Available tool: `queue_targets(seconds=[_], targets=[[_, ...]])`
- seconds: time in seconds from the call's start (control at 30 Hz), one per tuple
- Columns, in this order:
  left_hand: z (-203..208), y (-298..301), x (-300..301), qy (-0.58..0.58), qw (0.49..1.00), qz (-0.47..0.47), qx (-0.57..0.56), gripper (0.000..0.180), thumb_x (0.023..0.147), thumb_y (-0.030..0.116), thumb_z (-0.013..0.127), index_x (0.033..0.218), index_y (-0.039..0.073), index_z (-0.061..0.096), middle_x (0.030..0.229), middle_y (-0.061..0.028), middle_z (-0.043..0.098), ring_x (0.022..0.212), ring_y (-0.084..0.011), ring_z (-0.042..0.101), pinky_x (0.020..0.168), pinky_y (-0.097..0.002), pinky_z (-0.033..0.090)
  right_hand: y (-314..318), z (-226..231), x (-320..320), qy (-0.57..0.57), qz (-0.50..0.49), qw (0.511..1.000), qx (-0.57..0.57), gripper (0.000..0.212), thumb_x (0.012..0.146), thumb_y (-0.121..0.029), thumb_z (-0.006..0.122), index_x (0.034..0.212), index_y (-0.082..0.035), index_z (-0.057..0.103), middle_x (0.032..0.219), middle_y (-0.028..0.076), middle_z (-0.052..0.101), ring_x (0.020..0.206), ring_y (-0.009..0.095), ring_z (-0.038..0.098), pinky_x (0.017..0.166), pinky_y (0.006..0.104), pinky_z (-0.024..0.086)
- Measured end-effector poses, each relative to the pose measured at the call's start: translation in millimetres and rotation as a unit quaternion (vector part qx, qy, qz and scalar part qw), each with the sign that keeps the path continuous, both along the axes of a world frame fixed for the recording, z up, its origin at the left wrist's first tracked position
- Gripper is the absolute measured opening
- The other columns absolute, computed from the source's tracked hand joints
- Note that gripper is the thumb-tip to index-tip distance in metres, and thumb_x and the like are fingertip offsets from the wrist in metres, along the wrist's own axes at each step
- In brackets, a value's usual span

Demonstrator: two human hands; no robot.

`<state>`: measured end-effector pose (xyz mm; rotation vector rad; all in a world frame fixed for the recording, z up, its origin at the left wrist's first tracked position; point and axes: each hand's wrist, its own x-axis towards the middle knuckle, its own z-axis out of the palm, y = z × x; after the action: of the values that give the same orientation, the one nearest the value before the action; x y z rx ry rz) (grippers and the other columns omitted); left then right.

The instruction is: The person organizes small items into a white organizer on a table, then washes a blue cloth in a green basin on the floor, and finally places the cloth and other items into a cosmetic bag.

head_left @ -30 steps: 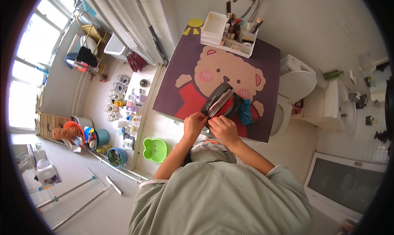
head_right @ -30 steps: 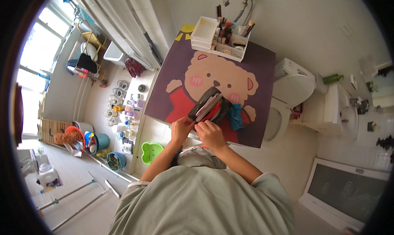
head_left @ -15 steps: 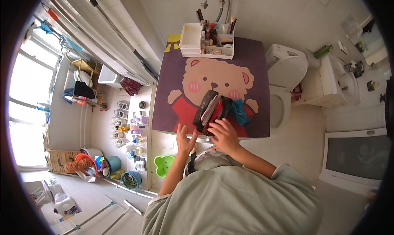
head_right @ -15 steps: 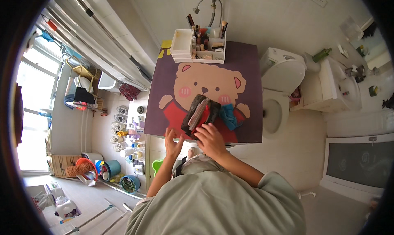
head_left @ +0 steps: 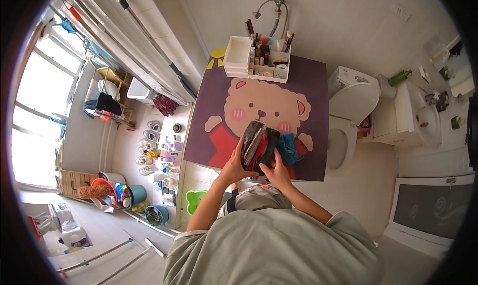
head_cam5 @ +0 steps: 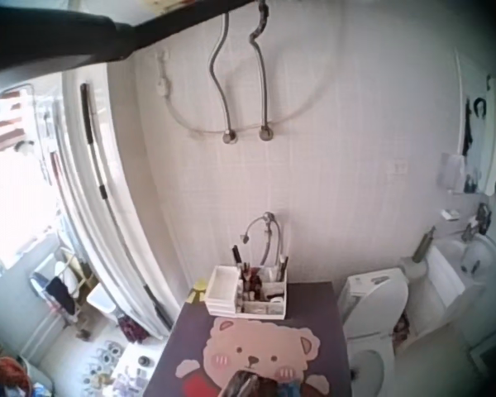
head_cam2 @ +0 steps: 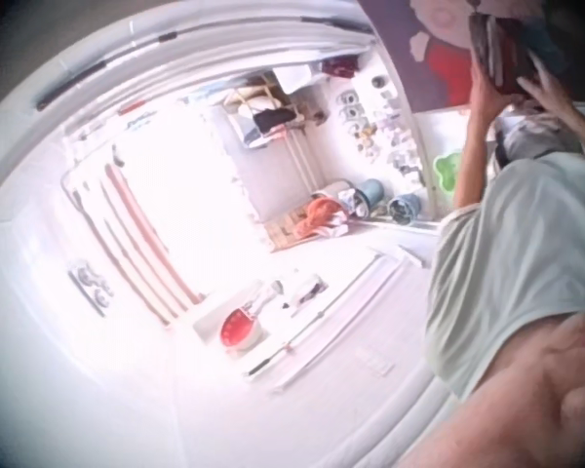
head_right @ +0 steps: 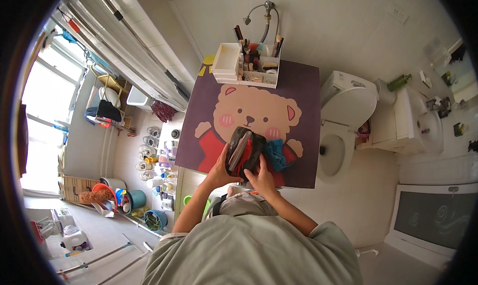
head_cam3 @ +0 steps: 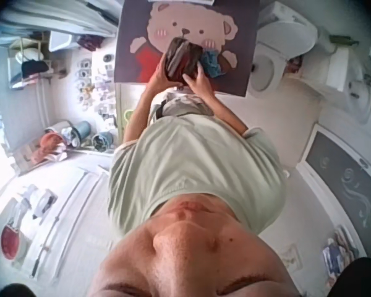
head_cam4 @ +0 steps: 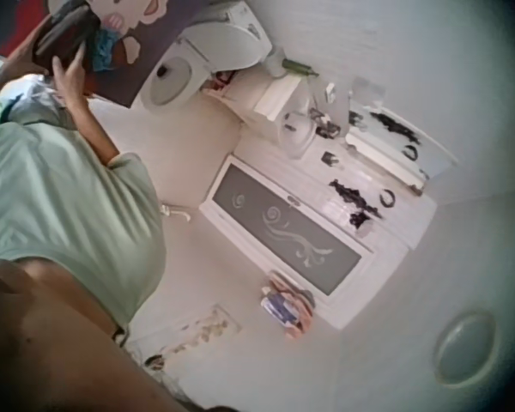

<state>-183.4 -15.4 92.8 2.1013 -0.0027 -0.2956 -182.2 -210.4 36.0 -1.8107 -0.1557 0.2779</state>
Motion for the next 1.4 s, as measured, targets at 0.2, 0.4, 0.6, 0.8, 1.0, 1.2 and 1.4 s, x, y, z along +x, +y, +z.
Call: queue_targets(seconds=[0.2, 0.4, 0.6, 0.8, 1.0, 1.2, 1.4], targets=[[0, -4, -12, 0.005, 0.991, 0.112, -0.069, 0.119, 0.055, 0.017, 0.088, 0.149, 0.009, 0.015, 0.137, -0.0168, 0.046, 0.125, -0.0293, 0.048, 0.102, -0.0392, 0.042, 13, 42, 17, -0.031, 0.055, 0.991, -0.120, 0.077, 0.083, -0.030, 0.066, 0.144, -0.002, 0.028, 0.093, 0.020, 0.068, 0.078, 0.035, 0.067, 0.067, 0.0418, 0.054], [26, 48, 24, -0.027, 0.976, 0.208, -0.057, 0.110, 0.057, 0.010, 0.085, 0.148, 0.006, 0.022, 0.132, -0.0167, 0.052, 0.119, -0.0277, 0.053, 0.098, -0.0365, 0.045, 81, 62, 70, -0.138, 0.059, 0.986, -0.068, 0.070, 0.085, -0.020, 0.066, 0.142, -0.001, 0.032, 0.100, 0.020, 0.066, 0.082, 0.028, 0.068, 0.069, 0.0341, 0.055], [34, 151, 114, -0.072, 0.974, 0.214, -0.021, 0.107, 0.059, 0.011, 0.083, 0.148, 0.007, 0.024, 0.128, -0.0183, 0.056, 0.117, -0.0285, 0.056, 0.094, -0.0351, 0.046, 189, 62, 150, -0.118, 0.054, 0.986, -0.106, 0.065, 0.087, -0.019, 0.064, 0.139, 0.002, 0.030, 0.107, 0.021, 0.064, 0.085, 0.032, 0.069, 0.068, 0.0359, 0.056], [12, 211, 233, -0.089, 0.976, 0.198, 0.004, 0.104, 0.061, 0.019, 0.081, 0.148, 0.011, 0.024, 0.118, -0.0196, 0.061, 0.107, -0.0306, 0.061, 0.088, -0.0369, 0.049, 272, 66, 242, -0.191, -0.037, 0.961, -0.198, 0.076, 0.086, -0.028, 0.062, 0.140, 0.008, 0.023, 0.105, 0.030, 0.060, 0.083, 0.042, 0.064, 0.066, 0.0460, 0.053], [-26, 211, 331, -0.127, 0.979, 0.157, -0.002, 0.093, 0.073, 0.017, 0.073, 0.149, 0.014, 0.020, 0.110, -0.0226, 0.064, 0.098, -0.0380, 0.063, 0.079, -0.0414, 0.050, 300, 40, 321, -0.160, -0.125, 0.952, -0.231, 0.083, 0.087, -0.034, 0.058, 0.136, 0.019, 0.017, 0.136, 0.043, 0.026, 0.126, 0.049, 0.039, 0.102, 0.0435, 0.040], [-79, 208, 347, -0.105, 0.988, 0.107, -0.030, 0.090, 0.080, 0.033, 0.067, 0.150, 0.016, 0.015, 0.108, -0.0246, 0.064, 0.095, -0.0395, 0.063, 0.079, -0.0442, 0.049, 304, 37, 318, -0.148, -0.159, 0.915, -0.341, 0.070, 0.089, -0.035, 0.058, 0.136, 0.010, 0.032, 0.138, 0.032, 0.035, 0.119, 0.042, 0.049, 0.090, 0.0437, 0.049], [-97, 244, 365, 0.006, 0.963, 0.129, -0.236, 0.067, 0.093, 0.045, 0.050, 0.149, 0.015, 0.025, 0.143, -0.0230, 0.036, 0.123, -0.0316, 0.047, 0.102, -0.0356, 0.036, 279, 21, 261, -0.066, -0.262, 0.947, -0.175, 0.041, 0.088, -0.026, 0.062, 0.120, -0.003, 0.047, 0.118, 0.019, 0.055, 0.077, 0.027, 0.066, 0.071, 0.0387, 0.052]])
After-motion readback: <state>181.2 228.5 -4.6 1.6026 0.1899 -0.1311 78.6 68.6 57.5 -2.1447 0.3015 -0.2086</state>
